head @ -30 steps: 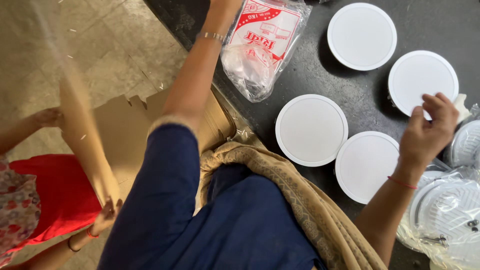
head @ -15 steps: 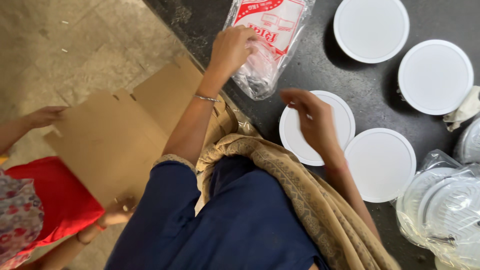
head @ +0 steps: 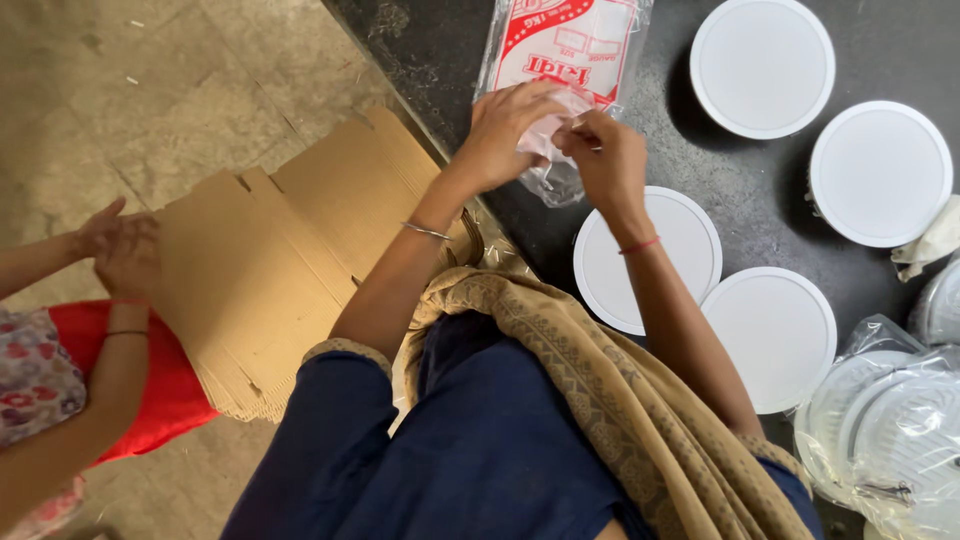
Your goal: The person wipes round LED ceiling light panels with a cloth, wraps each panel in a clear plastic bag, and places the wrapped panels into cardboard boxes on the workbench.
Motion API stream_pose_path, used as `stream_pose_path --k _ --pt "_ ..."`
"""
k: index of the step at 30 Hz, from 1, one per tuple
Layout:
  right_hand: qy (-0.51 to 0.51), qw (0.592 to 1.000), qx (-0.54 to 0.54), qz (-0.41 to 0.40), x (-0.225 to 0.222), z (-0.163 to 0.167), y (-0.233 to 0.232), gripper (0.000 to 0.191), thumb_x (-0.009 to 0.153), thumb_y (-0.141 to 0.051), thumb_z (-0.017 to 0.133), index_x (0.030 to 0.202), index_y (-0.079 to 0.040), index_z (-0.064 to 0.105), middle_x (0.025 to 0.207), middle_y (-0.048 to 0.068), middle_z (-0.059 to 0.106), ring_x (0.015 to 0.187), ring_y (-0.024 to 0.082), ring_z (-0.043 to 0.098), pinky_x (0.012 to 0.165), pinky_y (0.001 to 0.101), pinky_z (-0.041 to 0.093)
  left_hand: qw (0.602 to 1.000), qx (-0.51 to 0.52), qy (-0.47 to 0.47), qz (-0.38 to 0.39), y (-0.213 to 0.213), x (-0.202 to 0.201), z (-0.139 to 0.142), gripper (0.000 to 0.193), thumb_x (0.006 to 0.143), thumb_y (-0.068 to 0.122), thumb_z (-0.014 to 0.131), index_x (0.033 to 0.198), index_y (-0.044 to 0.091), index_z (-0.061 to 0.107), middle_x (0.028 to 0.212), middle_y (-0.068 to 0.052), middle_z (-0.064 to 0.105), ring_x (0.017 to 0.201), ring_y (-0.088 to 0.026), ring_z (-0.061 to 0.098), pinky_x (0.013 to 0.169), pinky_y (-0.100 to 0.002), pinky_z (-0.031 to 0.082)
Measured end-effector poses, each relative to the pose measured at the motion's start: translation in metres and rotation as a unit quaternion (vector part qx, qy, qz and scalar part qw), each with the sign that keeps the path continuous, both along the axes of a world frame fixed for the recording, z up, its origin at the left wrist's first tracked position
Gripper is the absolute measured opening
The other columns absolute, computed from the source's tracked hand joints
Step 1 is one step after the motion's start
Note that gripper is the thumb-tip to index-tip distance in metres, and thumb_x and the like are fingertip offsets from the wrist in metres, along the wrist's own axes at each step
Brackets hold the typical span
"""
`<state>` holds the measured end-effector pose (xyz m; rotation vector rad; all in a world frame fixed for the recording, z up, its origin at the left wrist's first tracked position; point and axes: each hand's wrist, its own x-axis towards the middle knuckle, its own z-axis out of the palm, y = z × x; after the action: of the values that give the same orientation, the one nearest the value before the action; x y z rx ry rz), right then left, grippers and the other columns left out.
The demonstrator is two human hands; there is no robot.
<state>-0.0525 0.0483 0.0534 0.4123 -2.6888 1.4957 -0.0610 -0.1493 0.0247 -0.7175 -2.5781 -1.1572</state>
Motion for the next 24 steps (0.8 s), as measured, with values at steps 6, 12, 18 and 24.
stream_pose_path --k 6,12,18,24 --pt "-0.003 0.956 -0.289 0.04 0.026 0.055 0.069 0.017 0.107 0.005 0.059 0.092 -0.003 0.057 0.102 0.008 0.07 0.1 0.015 0.07 0.092 0.03 0.059 0.991 -0.045 0.029 0.124 0.024 -0.012 -0.051 0.055 0.07 0.01 0.084 0.12 0.023 0.067 0.145 -0.007 0.053 0.135 -0.03 0.049 0.114 -0.051 0.029" --pt "0.06 0.861 -0.503 -0.044 0.061 0.118 0.149 0.01 0.121 -0.008 0.053 0.112 -0.003 0.056 0.097 0.011 0.064 0.088 0.021 0.068 0.079 0.034 0.06 0.968 -0.127 0.076 0.201 0.035 -0.027 -0.072 0.042 0.088 0.007 0.078 0.123 0.03 0.071 0.149 -0.006 0.054 0.137 -0.026 0.051 0.118 -0.05 0.03" --pt "0.105 0.864 -0.482 -0.106 0.081 0.137 0.188 0.005 0.12 -0.004 0.051 0.119 -0.003 0.056 0.095 0.012 0.063 0.08 0.02 0.067 0.074 0.0346 0.061 0.992 -0.058 0.001 0.114 0.017 -0.035 -0.002 0.044 0.06 0.02 0.089 0.104 0.023 0.079 0.139 -0.02 0.056 0.124 -0.041 0.053 0.101 -0.053 0.038" --pt "0.042 0.893 -0.447 -0.012 0.069 0.139 0.168 0.011 0.112 0.005 0.057 0.113 -0.005 0.061 0.09 0.001 0.064 0.063 0.002 0.055 0.047 0.0145 0.042 0.972 0.229 0.049 0.0 0.032 -0.016 0.109 0.037 0.097 0.03 0.081 0.122 0.008 0.066 0.137 -0.01 0.067 0.129 -0.026 0.063 0.113 -0.036 0.047"
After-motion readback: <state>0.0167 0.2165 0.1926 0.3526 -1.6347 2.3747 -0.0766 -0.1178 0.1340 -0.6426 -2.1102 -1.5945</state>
